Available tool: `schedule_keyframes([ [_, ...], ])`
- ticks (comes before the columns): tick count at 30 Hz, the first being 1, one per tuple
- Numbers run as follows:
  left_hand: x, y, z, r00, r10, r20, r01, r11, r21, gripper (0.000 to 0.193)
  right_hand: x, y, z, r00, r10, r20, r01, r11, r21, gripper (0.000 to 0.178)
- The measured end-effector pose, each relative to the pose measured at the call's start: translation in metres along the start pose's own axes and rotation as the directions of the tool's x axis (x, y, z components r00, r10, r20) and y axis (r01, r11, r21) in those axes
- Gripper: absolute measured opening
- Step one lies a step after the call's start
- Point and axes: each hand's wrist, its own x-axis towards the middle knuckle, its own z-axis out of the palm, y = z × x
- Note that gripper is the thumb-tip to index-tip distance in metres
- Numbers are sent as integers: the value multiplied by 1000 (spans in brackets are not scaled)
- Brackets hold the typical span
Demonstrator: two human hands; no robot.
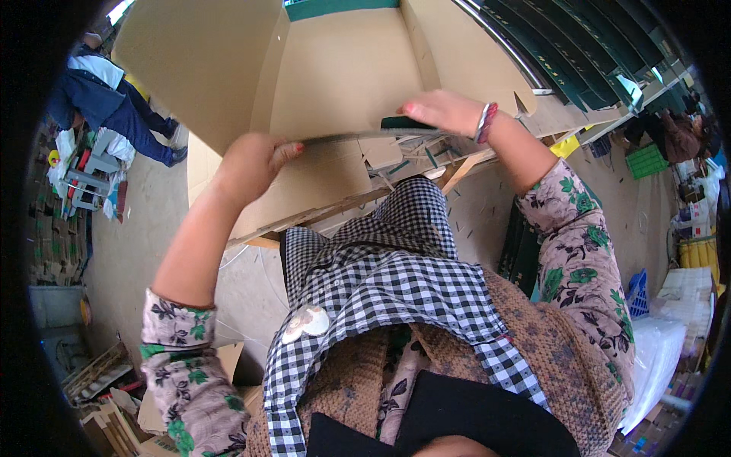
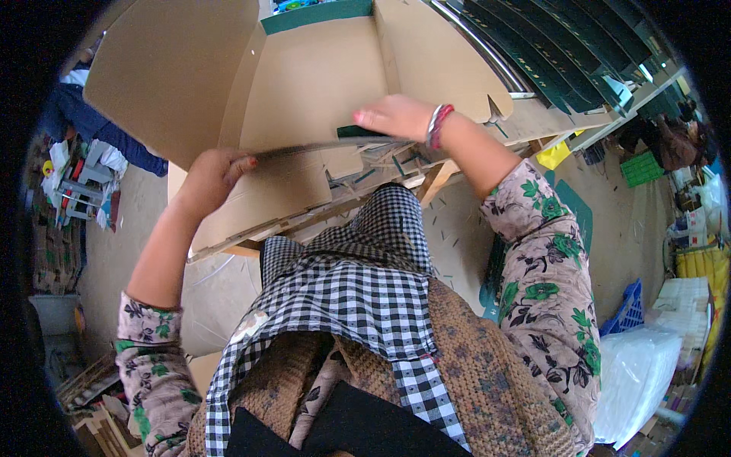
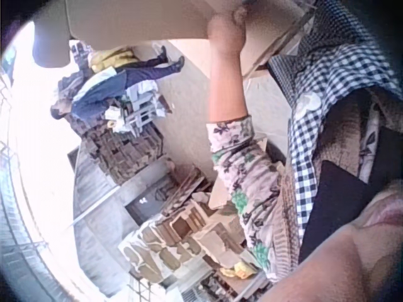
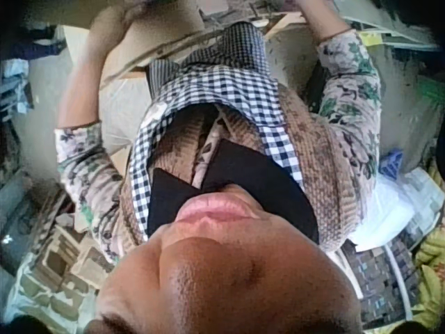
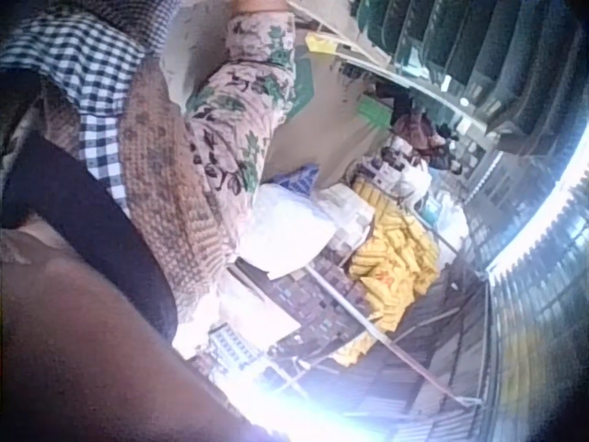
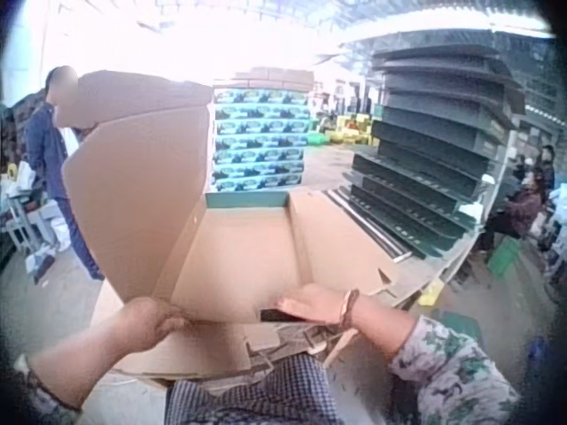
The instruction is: The person assembles flat cardboard boxes by folding the flaps and securing them with green tape. The person repeatedly picks up flat boxes, folds them into shape, and tapes the seams before stacking the finished boxes.
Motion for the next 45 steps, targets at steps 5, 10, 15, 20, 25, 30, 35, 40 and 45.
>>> schedule_keyframes([
  [5,42,-29,-15,981,-155,120,174,970,-171,47,-15,-8,-10,945,328,2,-225,643,732,72],
  [10,75,-53,-4,917,-330,225,363,923,-130,41,16,-4,27,743,456,-490,-386,890,244,67],
  [15,43,-7,42,877,203,-436,-72,952,299,30,25,-23,40,662,235,-712,-465,874,-143,65],
  [20,18,-4,57,976,79,-204,-27,969,245,32,7,-44,33,985,5,-173,-93,860,-502,44],
  [25,33,-37,51,967,-49,250,12,989,147,20,19,-36,35,954,134,269,-31,935,-354,13],
  [30,22,-80,14,955,-5,297,-96,940,327,23,39,-136,67,868,231,440,-99,948,-303,32],
  [35,7,-161,-27,672,34,-740,382,839,386,57,37,-201,31,925,-339,-173,331,941,-77,62],
  [40,15,-195,13,921,-320,-221,277,939,-201,45,-49,-7,-33,636,483,-602,-691,704,-164,69],
  [45,45,-178,22,980,-152,-130,110,953,-282,42,-128,35,43,574,796,-192,-101,301,948,76],
])
